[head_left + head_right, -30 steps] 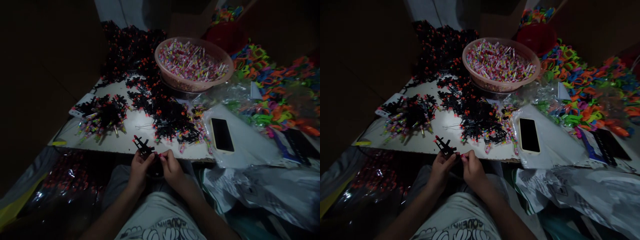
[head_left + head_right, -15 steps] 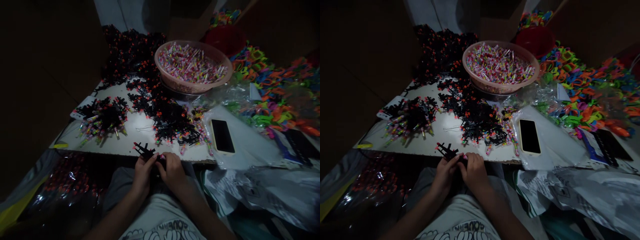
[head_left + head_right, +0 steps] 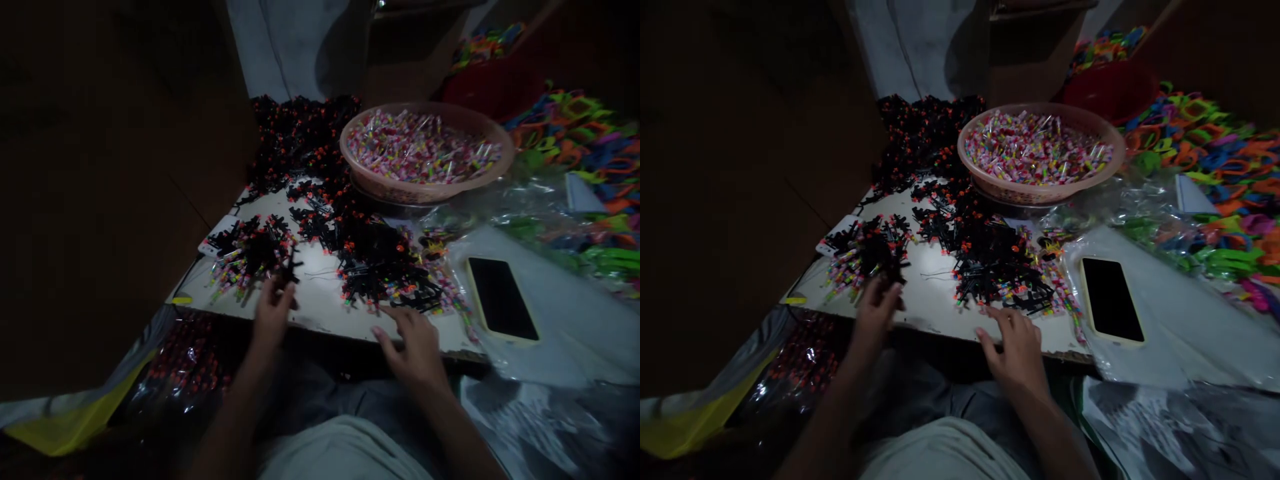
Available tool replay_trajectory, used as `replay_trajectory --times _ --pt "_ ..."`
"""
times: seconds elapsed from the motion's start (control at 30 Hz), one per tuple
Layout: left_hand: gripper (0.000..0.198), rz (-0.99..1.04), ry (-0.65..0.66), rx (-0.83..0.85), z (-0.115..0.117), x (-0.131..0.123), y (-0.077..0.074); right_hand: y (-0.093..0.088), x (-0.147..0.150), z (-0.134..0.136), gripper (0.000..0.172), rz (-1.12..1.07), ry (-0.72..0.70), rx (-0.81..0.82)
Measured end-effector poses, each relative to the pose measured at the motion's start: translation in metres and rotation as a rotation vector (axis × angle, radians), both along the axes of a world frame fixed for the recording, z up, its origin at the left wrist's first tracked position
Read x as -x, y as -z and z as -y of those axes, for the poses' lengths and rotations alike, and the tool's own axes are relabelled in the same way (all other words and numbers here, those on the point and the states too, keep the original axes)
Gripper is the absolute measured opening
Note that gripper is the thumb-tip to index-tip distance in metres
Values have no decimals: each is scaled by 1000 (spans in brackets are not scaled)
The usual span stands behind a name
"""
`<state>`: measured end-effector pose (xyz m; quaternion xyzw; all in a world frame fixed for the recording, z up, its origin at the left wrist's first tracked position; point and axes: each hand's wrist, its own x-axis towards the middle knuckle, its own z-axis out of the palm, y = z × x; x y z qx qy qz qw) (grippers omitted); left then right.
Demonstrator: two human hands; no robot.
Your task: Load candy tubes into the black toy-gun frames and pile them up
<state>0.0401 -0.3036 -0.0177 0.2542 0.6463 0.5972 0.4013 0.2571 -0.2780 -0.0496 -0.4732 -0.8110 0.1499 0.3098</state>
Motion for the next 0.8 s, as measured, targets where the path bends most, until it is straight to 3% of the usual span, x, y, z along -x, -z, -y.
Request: replay_trajectory --times 0.1,0.17,0.23,0.3,0.37,0.43,0.57,0.67,0.73,0.8 --pt "34 -579 -154 -20 -21 68 -26 -1 -25 -14 26 161 151 -37" --pt "36 -967 -188 20 -32 106 -44 1 -38 -19 24 237 178 -37" --pt "43 -1174 -116 80 -38 130 -59 4 -44 -21 23 278 154 -11" --pt "47 -1266 -49 124 -41 136 -64 6 -45 -19 22 285 116 28" --pt "47 -1290 -33 119 -42 123 -58 7 -43 -15 23 262 91 70" --pt "45 -1241 35 38 -39 93 -43 6 -39 -13 23 212 86 97" --pt "38 -840 460 -165 -21 9 -10 0 -29 -10 19 -17 90 123" --pt "37 -541 655 -149 -10 -38 5 -7 -16 -4 13 -311 28 184" --pt "38 -558 655 -145 -11 -48 12 -9 -6 0 10 -474 -44 252" --pt "37 -712 554 -144 -18 -45 18 -7 2 3 6 -615 -68 322"
